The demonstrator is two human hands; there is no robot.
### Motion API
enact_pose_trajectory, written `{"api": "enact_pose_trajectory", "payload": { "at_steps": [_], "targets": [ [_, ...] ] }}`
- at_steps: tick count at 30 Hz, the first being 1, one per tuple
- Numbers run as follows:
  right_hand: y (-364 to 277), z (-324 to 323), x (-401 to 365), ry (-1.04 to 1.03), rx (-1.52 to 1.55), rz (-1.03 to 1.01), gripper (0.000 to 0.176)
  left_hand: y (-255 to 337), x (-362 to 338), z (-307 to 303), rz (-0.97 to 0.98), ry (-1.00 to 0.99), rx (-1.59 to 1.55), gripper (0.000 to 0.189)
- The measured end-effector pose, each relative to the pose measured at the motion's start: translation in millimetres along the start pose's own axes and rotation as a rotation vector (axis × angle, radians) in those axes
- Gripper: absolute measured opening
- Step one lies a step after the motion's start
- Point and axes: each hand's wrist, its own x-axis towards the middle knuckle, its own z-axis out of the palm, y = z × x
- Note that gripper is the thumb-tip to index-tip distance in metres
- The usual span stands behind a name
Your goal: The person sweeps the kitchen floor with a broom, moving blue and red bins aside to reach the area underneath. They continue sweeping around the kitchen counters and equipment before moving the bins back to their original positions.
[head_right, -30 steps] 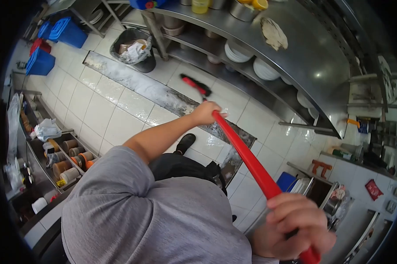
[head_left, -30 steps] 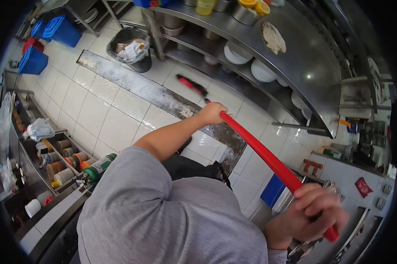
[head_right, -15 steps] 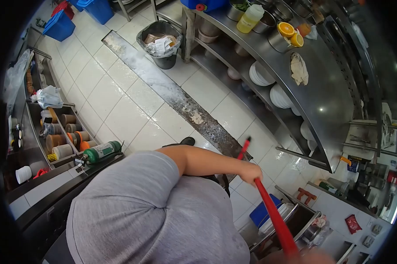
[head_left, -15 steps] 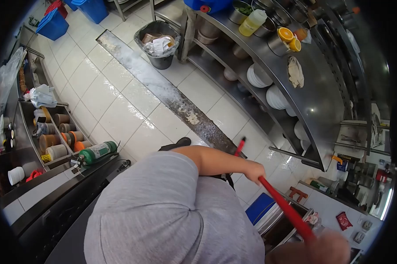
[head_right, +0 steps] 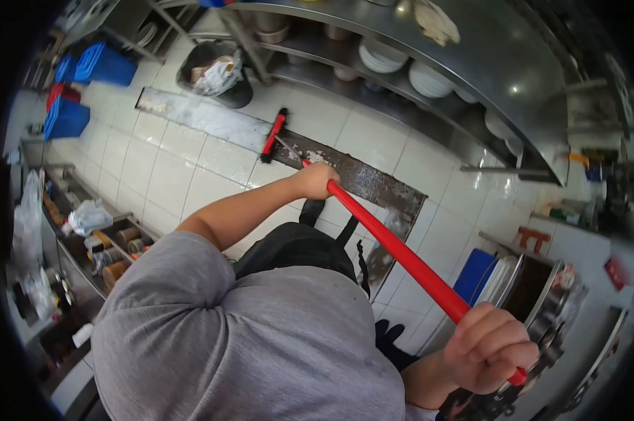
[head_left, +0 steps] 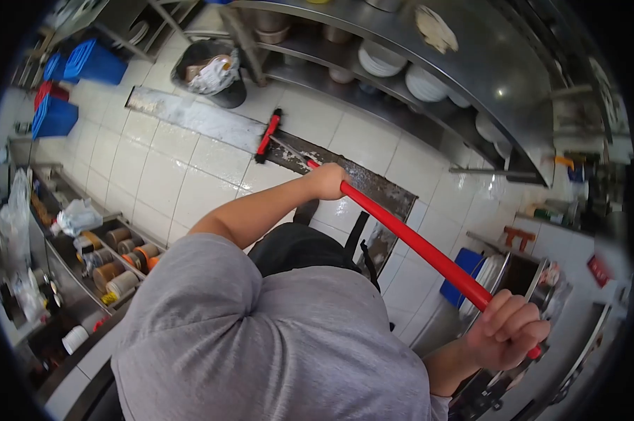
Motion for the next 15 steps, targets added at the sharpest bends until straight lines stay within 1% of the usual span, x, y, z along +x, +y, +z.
{"api": "enact_pose_trajectory", "payload": {
  "at_steps": [1, 3, 4, 5, 6, 7, 10, 12, 13, 14, 15],
  "targets": [
    [-11, -12, -5, 0.036, -0.026, -0.007, 0.027, 14, 5, 2, -0.013, -0.051, 0.056, 0.018],
    [-65, -48, -17, -0.032, 0.027, -0.06, 0.028, 74, 14, 19, 0.06, -0.138, 0.024, 0.019],
    [-98, -68, -24, -0.049, -0.007, -0.082, 0.031, 104, 15, 35, 0.099, -0.18, 0.007, 0.02],
    [-131, -75, -32, -0.004, -0.08, -0.083, 0.026, 131, 19, 61, 0.177, -0.231, -0.06, 0.02],
    [-177, -104, -51, -0.036, -0.238, -0.103, 0.022, 162, 23, 85, 0.246, -0.307, -0.11, 0.018],
    [-217, -111, -62, -0.016, -0.297, -0.122, 0.021, 194, 28, 107, 0.296, -0.4, -0.135, 0.018],
    [-293, -108, -89, 0.058, -0.443, -0.11, 0.02, 272, 25, 196, 0.48, -0.627, -0.218, 0.017],
    [-328, -107, -114, 0.119, -0.536, -0.083, 0.023, 328, 5, 242, 0.556, -0.842, -0.282, 0.015],
    [-342, -105, -129, 0.151, -0.576, -0.062, 0.025, 348, -12, 275, 0.61, -0.933, -0.348, 0.014],
    [-351, -110, -143, 0.194, -0.623, -0.023, 0.027, 363, -31, 307, 0.621, -1.042, -0.446, 0.016],
    [-356, -114, -159, 0.235, -0.664, 0.019, 0.029, 376, -51, 338, 0.679, -1.139, -0.441, 0.018]
  ]
}}
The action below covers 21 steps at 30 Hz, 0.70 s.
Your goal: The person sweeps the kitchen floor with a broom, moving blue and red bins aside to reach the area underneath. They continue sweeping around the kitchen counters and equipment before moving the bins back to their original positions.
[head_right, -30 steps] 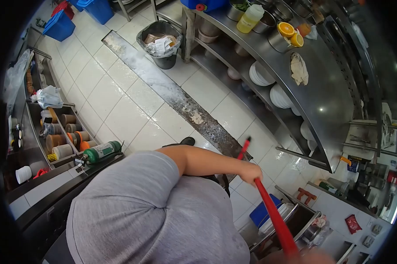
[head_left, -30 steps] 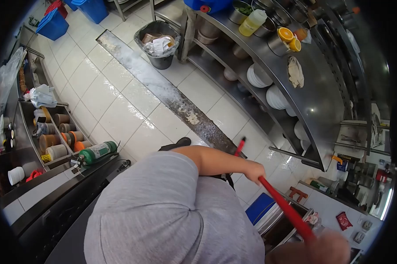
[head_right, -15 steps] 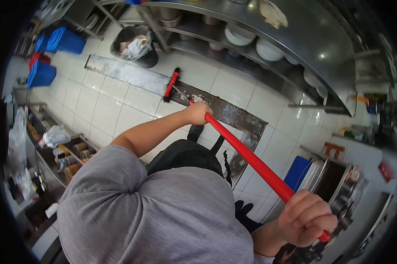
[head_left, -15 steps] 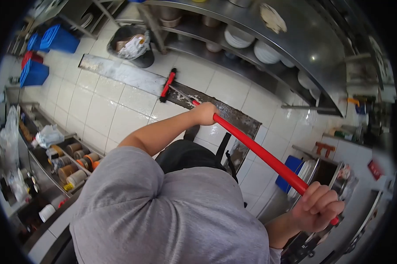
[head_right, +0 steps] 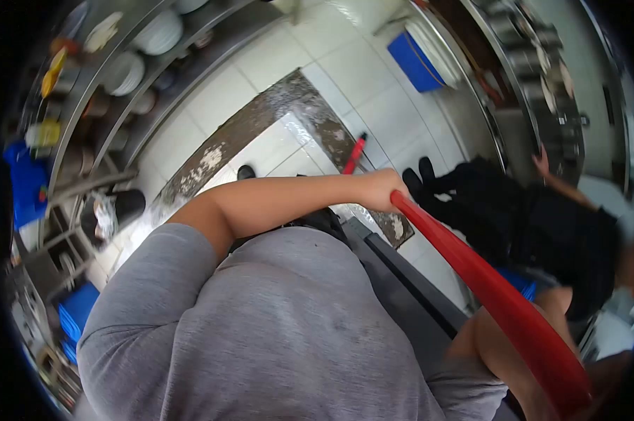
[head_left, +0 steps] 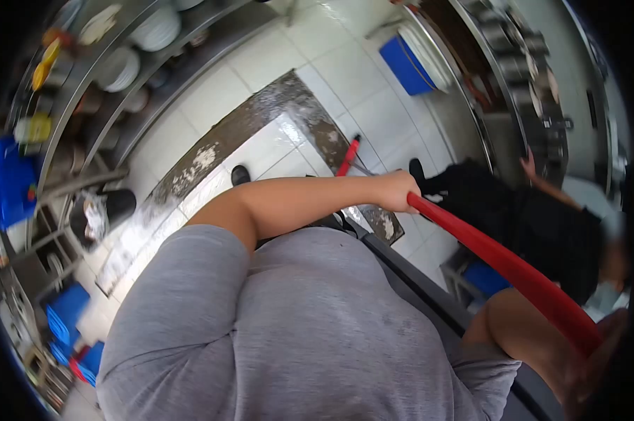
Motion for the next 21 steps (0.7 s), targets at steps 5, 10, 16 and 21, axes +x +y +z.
{"api": "enact_pose_trajectory", "payload": {
  "at_steps": [5, 10, 16, 21],
  "targets": [
    [82, -12, -68, 0.143, -0.143, 0.459, 0.034, -49, 86, 135, 0.033, -0.268, -0.127, 0.023],
    [198, -22, -124, 0.416, -0.558, 0.392, 0.012, -146, 139, 208, 0.053, -0.251, -0.018, 0.032],
    [110, -110, -152, 0.374, -0.292, 0.079, 0.006, -114, 144, 171, -0.044, -0.25, 0.085, 0.02],
    [88, -152, -172, 0.128, -0.103, 0.003, 0.011, -70, 109, 47, -0.075, 0.024, 0.274, 0.012]
  ]
}}
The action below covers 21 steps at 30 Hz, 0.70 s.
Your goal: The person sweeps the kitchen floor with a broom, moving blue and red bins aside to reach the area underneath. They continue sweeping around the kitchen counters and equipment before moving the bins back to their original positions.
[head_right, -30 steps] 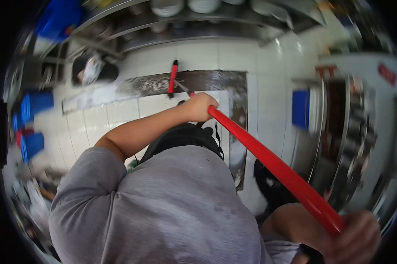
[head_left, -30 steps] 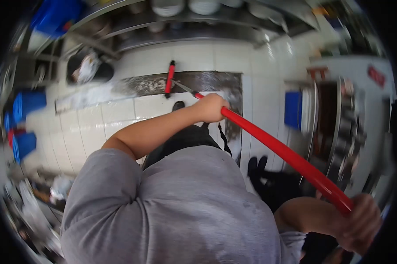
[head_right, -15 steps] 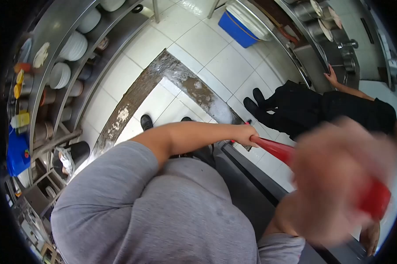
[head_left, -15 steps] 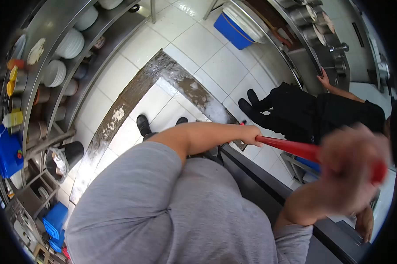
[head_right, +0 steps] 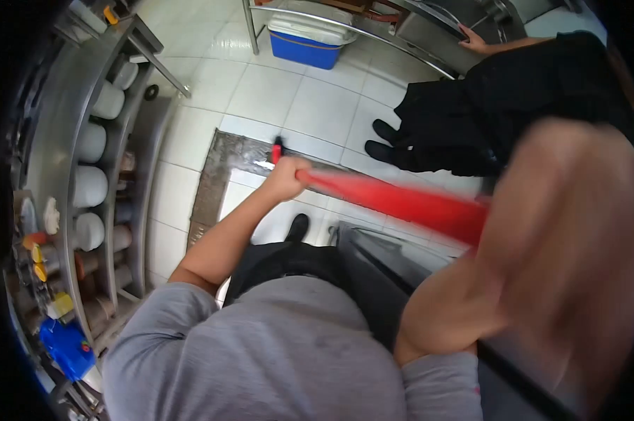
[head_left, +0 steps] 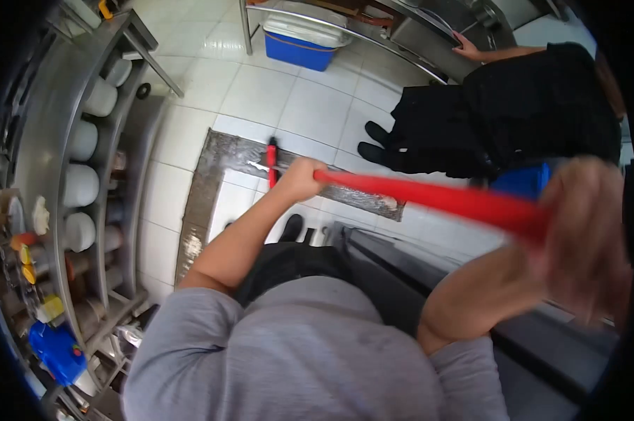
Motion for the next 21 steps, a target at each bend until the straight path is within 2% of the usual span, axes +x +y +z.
{"api": "enact_pose_trajectory", "payload": {
  "at_steps": [1, 2, 4, 5, 7, 8, 10, 11, 13, 14, 15, 16, 18, 20, 21],
  "targets": [
    [11, -4, 2, -0.008, 0.032, 0.042, 0.013, -5, -8, -11, -0.213, 0.052, 0.062, 0.011],
    [17, 3, 5, 0.183, 0.093, 0.024, 0.011, -16, -1, -26, -0.33, 0.09, 0.012, 0.012],
    [28, 13, -3, 0.53, 0.154, -0.007, 0.017, -11, -2, -46, -0.265, 0.177, 0.129, 0.011],
    [17, 18, 2, 0.763, 0.02, -0.074, 0.02, 2, 0, -60, -0.167, 0.199, 0.163, 0.011],
    [-34, -5, 2, 0.441, 0.125, -0.048, 0.029, 24, 2, -54, -0.073, 0.153, 0.203, 0.009],
    [-57, -5, 16, 0.404, 0.138, -0.139, 0.03, 56, -7, -64, -0.086, 0.169, 0.074, 0.009],
    [-96, -2, 46, 0.376, 0.203, -0.091, 0.033, 79, 3, -58, 0.028, 0.138, -0.034, 0.008],
    [-89, 12, 60, 0.351, 0.21, -0.1, 0.033, 82, 6, -49, 0.044, 0.117, -0.071, 0.008],
    [-62, 58, 88, 0.326, -0.083, 0.011, 0.027, 63, 12, -37, 0.06, 0.124, -0.116, 0.009],
    [-45, 86, 101, 0.312, -0.229, 0.066, 0.026, 46, 13, -33, 0.031, 0.062, -0.16, 0.01],
    [-17, 122, 117, 0.278, -0.212, 0.086, 0.024, 30, 8, -35, 0.003, -0.005, -0.201, 0.011],
    [8, 153, 130, 0.246, -0.194, 0.109, 0.023, 14, -1, -40, -0.003, 0.016, -0.205, 0.011],
    [28, 182, 147, 0.137, -0.099, 0.015, 0.022, -10, -26, -64, -0.046, 0.034, -0.181, 0.011],
    [37, 196, 153, 0.145, -0.039, -0.087, 0.028, -33, -56, -104, -0.1, 0.098, -0.167, 0.012],
    [44, 208, 159, 0.113, 0.011, -0.109, 0.029, -52, -71, -122, -0.103, 0.186, -0.153, 0.011]
  ]
}}
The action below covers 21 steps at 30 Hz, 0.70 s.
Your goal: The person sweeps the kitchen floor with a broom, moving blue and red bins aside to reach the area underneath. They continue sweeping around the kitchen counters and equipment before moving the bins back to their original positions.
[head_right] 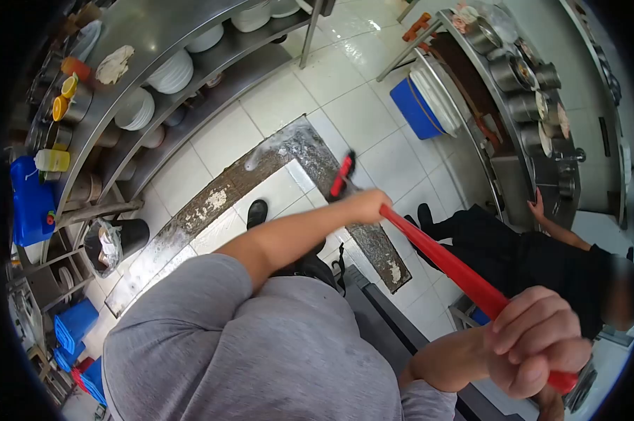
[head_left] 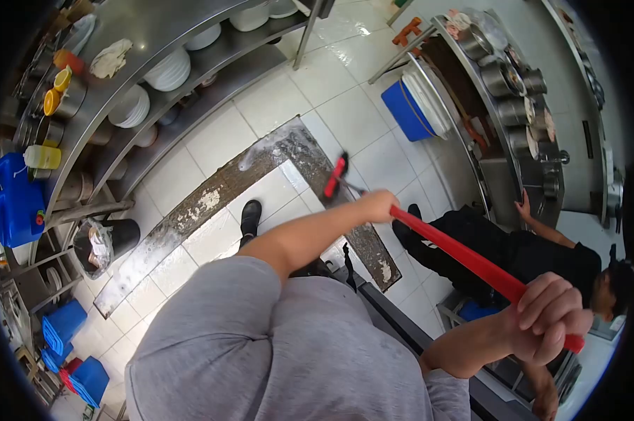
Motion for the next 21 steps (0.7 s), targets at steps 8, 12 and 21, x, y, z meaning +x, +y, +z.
{"api": "enact_pose_trajectory", "payload": {
  "at_steps": [8, 12, 21],
  "targets": [
    [51, 111, 60, -0.568, 0.592, -0.054, 0.025, -67, -116, -147, -0.067, 0.447, 0.115, 0.023],
    [42, 178, 98, -0.708, 0.83, -0.094, 0.023, -45, -181, -185, -0.203, 0.414, 0.174, 0.027],
    [26, 171, 123, -0.597, 0.965, 0.006, 0.022, -23, -279, -221, -0.179, 0.409, 0.274, 0.034]
  ]
}}
